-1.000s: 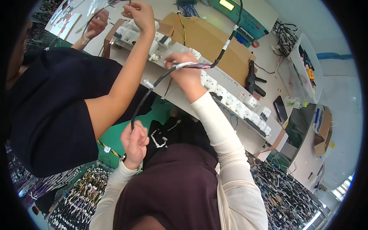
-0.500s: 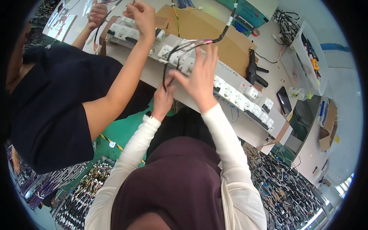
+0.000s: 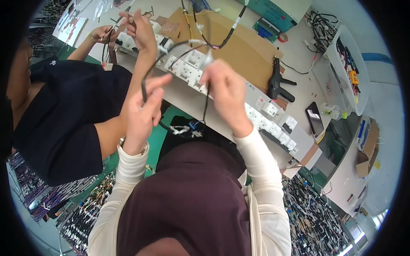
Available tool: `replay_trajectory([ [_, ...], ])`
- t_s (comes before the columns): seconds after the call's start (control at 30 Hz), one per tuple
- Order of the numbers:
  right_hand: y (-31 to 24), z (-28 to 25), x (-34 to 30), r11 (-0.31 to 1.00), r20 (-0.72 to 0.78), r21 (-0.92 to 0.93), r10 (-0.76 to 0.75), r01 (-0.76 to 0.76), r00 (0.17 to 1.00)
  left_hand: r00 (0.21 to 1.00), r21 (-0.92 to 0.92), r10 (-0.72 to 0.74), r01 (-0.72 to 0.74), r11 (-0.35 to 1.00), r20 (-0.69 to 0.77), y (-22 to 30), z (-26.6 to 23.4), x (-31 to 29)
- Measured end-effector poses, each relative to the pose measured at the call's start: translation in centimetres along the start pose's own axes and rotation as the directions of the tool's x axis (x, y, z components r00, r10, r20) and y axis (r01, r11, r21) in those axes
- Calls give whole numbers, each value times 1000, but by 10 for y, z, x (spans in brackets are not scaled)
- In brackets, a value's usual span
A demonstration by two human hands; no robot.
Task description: The person assembles wiring harnesses by hand, picking individual wires from a wire rack and routing them into an assembly fixture.
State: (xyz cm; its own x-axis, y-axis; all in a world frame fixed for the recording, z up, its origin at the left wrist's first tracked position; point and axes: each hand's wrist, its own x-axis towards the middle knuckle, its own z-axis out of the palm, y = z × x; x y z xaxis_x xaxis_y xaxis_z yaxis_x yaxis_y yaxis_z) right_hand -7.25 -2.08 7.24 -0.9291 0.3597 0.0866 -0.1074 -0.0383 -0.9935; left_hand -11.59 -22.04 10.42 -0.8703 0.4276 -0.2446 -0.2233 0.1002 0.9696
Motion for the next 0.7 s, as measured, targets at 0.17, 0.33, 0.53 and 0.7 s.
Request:
replay_trajectory([
  [0.17, -31, 11, 57, 986, -180, 167, 20, 11, 983, 942, 193, 221, -273, 942, 254, -55, 31, 2],
  [0.33, -31, 7, 58, 919, -45, 354, 202, -173, 978, 992, 91, -14, 3, 996, 127, -44, 29, 13],
  [0.53, 18, -23, -17, 912, 364, -376, 309, -165, 878, 997, 46, 50, -53, 998, 63, -46, 17, 34],
  [0.7, 50, -5, 12, 823, 257, -482, -197, 302, 946, 928, 203, 372, -366, 908, 8, -63, 8, 32],
])
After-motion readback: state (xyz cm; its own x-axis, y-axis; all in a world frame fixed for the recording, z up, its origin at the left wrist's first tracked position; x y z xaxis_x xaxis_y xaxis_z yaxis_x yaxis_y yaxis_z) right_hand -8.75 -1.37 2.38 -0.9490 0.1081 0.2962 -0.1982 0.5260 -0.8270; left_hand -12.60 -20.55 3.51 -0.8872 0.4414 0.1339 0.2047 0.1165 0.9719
